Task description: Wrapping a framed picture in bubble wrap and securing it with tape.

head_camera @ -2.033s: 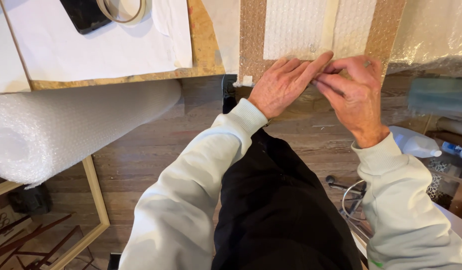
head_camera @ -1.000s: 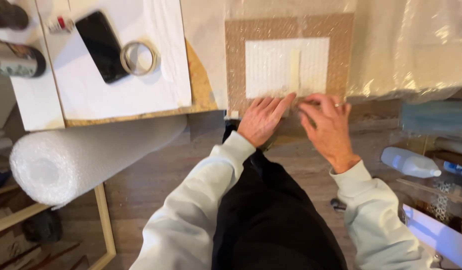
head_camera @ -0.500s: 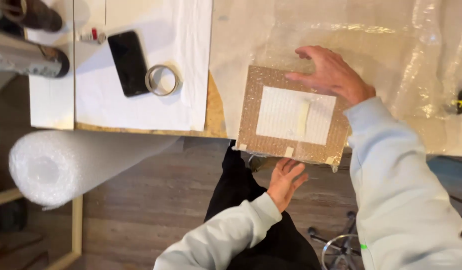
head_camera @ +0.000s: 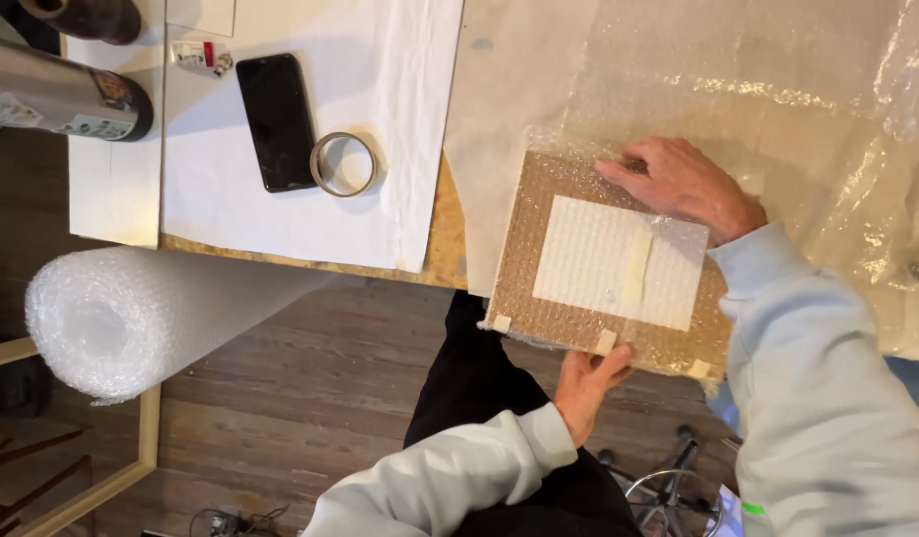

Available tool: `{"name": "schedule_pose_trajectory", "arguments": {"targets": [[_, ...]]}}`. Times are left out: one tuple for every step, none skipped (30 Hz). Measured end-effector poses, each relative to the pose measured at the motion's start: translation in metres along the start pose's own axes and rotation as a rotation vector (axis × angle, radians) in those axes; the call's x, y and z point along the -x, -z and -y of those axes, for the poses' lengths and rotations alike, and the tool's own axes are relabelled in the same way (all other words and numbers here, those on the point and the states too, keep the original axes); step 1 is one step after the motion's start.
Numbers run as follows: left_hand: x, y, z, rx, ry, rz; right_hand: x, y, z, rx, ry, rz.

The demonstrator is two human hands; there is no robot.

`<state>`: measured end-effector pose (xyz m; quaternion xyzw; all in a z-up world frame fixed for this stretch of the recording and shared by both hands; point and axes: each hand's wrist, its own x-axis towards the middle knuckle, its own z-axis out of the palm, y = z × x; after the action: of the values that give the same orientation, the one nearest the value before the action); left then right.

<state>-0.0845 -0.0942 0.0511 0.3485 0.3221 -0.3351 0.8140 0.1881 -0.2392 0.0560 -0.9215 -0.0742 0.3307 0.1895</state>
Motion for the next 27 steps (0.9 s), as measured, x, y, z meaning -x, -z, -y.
{"name": "schedule_pose_trajectory", "arguments": {"targets": [[0.004, 0.000, -0.001, -0.008, -0.001, 0.005, 0.001, 0.003, -0.002, -0.004, -0.002, -0.008], [0.008, 0.000, -0.001, -0.001, -0.011, -0.004, 0.002, 0.006, -0.003, -0.024, -0.027, 0.043], [0.015, -0.001, -0.001, 0.005, -0.019, -0.013, 0.005, 0.008, -0.005, -0.047, -0.052, 0.094], [0.012, 0.017, 0.016, -0.004, -0.018, -0.008, 0.017, 0.016, -0.002, -0.053, -0.056, 0.087], [0.012, 0.035, 0.036, -0.018, -0.026, -0.024, 0.033, 0.023, -0.001, -0.104, -0.020, 0.043], [0.013, 0.051, 0.056, -0.033, -0.035, -0.039, 0.051, 0.031, 0.000, -0.154, 0.015, -0.001], [0.008, 0.076, 0.070, -0.050, -0.035, -0.027, 0.061, 0.032, -0.006, -0.162, 0.008, -0.019], [0.004, 0.101, 0.084, -0.124, -0.075, -0.018, 0.073, 0.033, -0.012, -0.225, 0.067, -0.043], [-0.001, 0.128, 0.094, -0.203, -0.117, -0.009, 0.084, 0.033, -0.018, -0.292, 0.127, -0.072], [0.003, 0.105, 0.044, -0.225, -0.118, 0.003, 0.096, 0.030, -0.024, -0.302, 0.122, -0.093], [0.015, 0.084, -0.006, -0.208, -0.123, 0.064, 0.109, 0.028, -0.032, -0.416, 0.039, -0.111], [0.037, 0.065, -0.055, -0.189, -0.126, 0.125, 0.122, 0.025, -0.040, -0.531, -0.041, -0.129], [0.032, 0.072, -0.082, -0.211, -0.116, 0.137, 0.136, 0.013, -0.046, -0.547, -0.054, -0.148], [0.027, 0.079, -0.107, -0.354, -0.130, 0.237, 0.151, 0.000, -0.052, -0.767, -0.046, -0.208], [0.020, 0.084, -0.133, -0.497, -0.142, 0.339, 0.165, -0.013, -0.058, -0.988, -0.036, -0.272], [0.006, 0.094, -0.151, -0.518, -0.129, 0.354, 0.181, -0.028, -0.049, -1.004, -0.047, -0.294], [-0.010, 0.103, -0.172, -0.615, -0.046, 0.311, 0.193, -0.041, -0.039, -1.144, -0.105, -0.355], [-0.027, 0.111, -0.193, -0.712, 0.036, 0.265, 0.204, -0.054, -0.029, -1.285, -0.161, -0.416], [-0.047, 0.108, -0.211, -0.738, 0.040, 0.275, 0.209, -0.070, -0.020, -1.302, -0.161, -0.439], [-0.069, 0.104, -0.228, -0.851, -0.029, 0.261, 0.213, -0.087, -0.010, -1.464, -0.110, -0.529], [-0.086, 0.103, -0.238, -0.958, -0.083, 0.245, 0.223, -0.107, 0.001, -1.628, -0.072, -0.612], [-0.102, 0.092, -0.247, -0.977, -0.063, 0.254, 0.228, -0.124, 0.013, -1.646, -0.088, -0.628], [-0.123, 0.078, -0.258, -1.074, -0.124, 0.247, 0.228, -0.138, 0.024, -1.760, -0.079, -0.663], [-0.146, 0.064, -0.270, -1.170, -0.187, 0.241, 0.226, -0.151, 0.036, -1.874, -0.068, -0.699], [-0.137, 0.027, -0.269, -1.186, -0.164, 0.251, 0.227, -0.167, 0.043, -1.890, -0.088, -0.713], [-0.129, -0.008, -0.268, -1.387, -0.210, 0.222, 0.226, -0.182, 0.052, -2.004, -0.084, -0.732], [-0.120, -0.042, -0.269, -1.584, -0.264, 0.186, 0.224, -0.196, 0.062, -2.116, -0.071, -0.741]]}}
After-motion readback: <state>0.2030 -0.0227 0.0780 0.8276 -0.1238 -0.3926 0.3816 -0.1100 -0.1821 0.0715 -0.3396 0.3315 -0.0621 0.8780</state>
